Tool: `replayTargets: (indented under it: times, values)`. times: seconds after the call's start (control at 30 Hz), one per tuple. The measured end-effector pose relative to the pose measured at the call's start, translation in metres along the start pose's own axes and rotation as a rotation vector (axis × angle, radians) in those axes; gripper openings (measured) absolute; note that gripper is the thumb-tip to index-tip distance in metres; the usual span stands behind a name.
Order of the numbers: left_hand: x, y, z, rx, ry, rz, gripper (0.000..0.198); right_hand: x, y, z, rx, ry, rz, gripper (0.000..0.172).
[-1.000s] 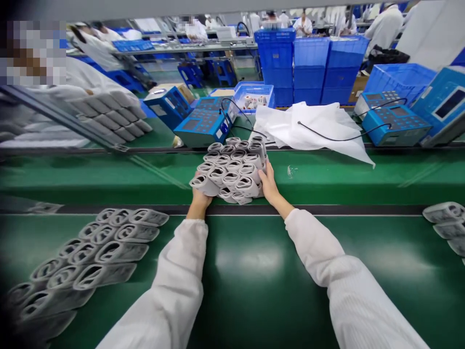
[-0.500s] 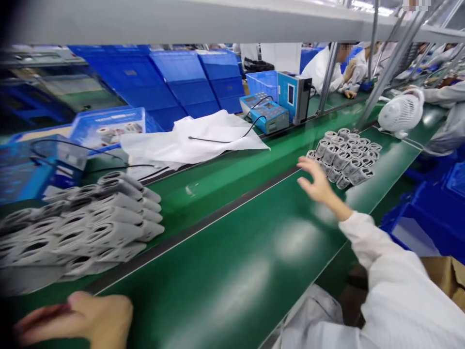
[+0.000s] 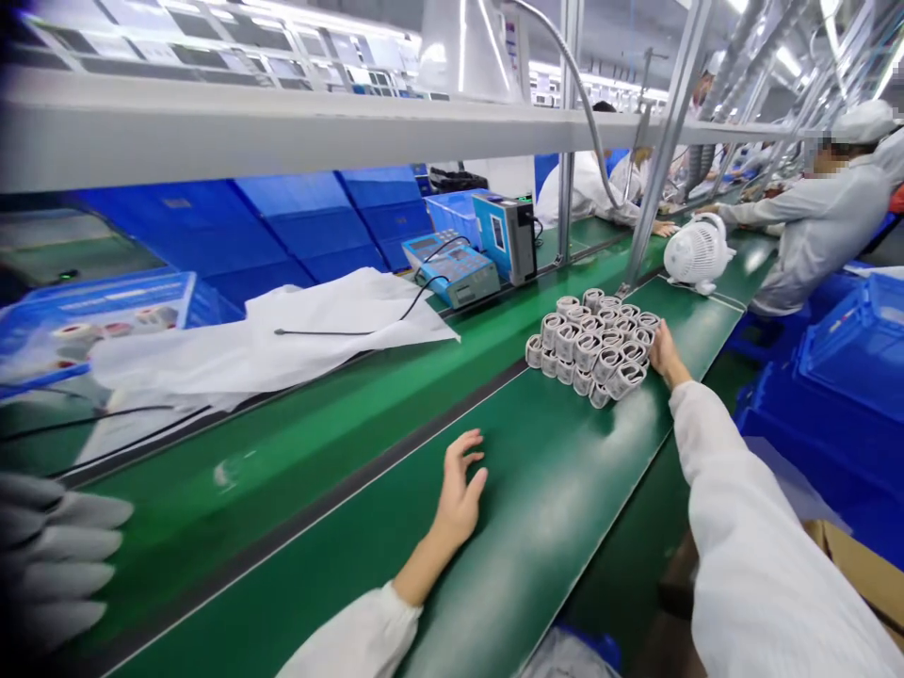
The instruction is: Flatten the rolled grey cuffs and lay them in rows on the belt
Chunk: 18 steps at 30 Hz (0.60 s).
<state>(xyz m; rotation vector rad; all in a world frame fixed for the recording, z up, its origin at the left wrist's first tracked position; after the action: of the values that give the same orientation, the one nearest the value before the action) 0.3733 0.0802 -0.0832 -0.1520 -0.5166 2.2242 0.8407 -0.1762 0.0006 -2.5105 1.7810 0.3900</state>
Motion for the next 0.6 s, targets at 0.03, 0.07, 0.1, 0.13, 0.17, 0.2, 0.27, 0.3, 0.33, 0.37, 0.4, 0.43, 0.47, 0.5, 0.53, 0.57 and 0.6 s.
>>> replayTargets:
  times: [0.03, 0.07, 0.1, 0.13, 0.17, 0.2, 0.27, 0.3, 0.33, 0.37, 0.4, 0.43, 0.47, 0.5, 0.53, 0.57, 0.6]
  values:
    - [-0.025, -0.015, -0.007, 0.048, 0.058, 0.0, 0.056, -0.001, -0.007, 0.0, -0.024, -0.008, -0.011, 0.052]
    - [-0.05, -0.028, -0.014, 0.1, 0.113, 0.002, 0.064, -0.002, -0.013, -0.001, -0.046, -0.014, -0.023, 0.052]
    - [-0.075, -0.041, -0.021, 0.143, 0.159, 0.009, 0.071, -0.002, -0.018, -0.003, -0.067, -0.02, -0.034, 0.052]
    - [-0.099, -0.053, -0.027, 0.166, 0.186, 0.012, 0.076, -0.003, -0.02, -0.005, -0.085, -0.024, -0.044, 0.051]
    - [-0.121, -0.065, -0.031, 0.179, 0.204, 0.013, 0.079, -0.003, -0.021, -0.006, -0.102, -0.026, -0.054, 0.05]
    - [-0.142, -0.075, -0.035, 0.184, 0.216, 0.015, 0.08, -0.004, -0.022, -0.007, -0.12, -0.026, -0.064, 0.049]
    - [-0.173, -0.093, -0.039, 0.188, 0.228, 0.021, 0.083, -0.006, -0.019, -0.003, -0.156, -0.02, -0.086, 0.049]
    - [-0.183, -0.099, -0.041, 0.191, 0.232, 0.025, 0.084, -0.007, -0.016, 0.0, -0.172, -0.015, -0.095, 0.048]
    - [-0.19, -0.104, -0.041, 0.193, 0.235, 0.028, 0.086, -0.007, -0.012, 0.005, -0.185, -0.01, -0.101, 0.047]
    - [-0.194, -0.107, -0.042, 0.194, 0.237, 0.028, 0.087, -0.007, -0.007, 0.009, -0.194, -0.005, -0.106, 0.045]
    - [-0.195, -0.109, -0.042, 0.195, 0.238, 0.027, 0.088, -0.006, -0.002, 0.014, -0.201, 0.001, -0.109, 0.043]
    - [-0.194, -0.11, -0.042, 0.197, 0.238, 0.024, 0.089, -0.005, 0.004, 0.018, -0.205, 0.006, -0.11, 0.042]
    - [-0.192, -0.11, -0.042, 0.2, 0.238, 0.02, 0.09, -0.003, 0.01, 0.021, -0.208, 0.013, -0.111, 0.041]
    - [-0.189, -0.109, -0.042, 0.203, 0.238, 0.015, 0.091, -0.001, 0.015, 0.023, -0.211, 0.019, -0.111, 0.041]
    - [-0.186, -0.109, -0.042, 0.207, 0.236, 0.009, 0.093, 0.001, 0.019, 0.024, -0.215, 0.027, -0.111, 0.041]
    - [-0.184, -0.108, -0.043, 0.21, 0.236, 0.005, 0.094, 0.001, 0.022, 0.024, -0.219, 0.036, -0.111, 0.042]
    - [-0.182, -0.108, -0.044, 0.213, 0.235, 0.001, 0.095, 0.0, 0.024, 0.022, -0.219, 0.044, -0.111, 0.043]
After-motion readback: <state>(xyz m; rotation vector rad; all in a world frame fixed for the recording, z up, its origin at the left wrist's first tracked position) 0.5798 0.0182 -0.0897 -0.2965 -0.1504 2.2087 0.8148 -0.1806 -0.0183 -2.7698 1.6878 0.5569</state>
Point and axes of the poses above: each hand's wrist, its own y-axis away from the middle knuckle, its own x-axis out of the back of the hand, z = x × y, the point moved 6 cm from there along -y, towards the middle knuckle, and after that the axes turned 5 degrees about y, right-handed, at the moved point
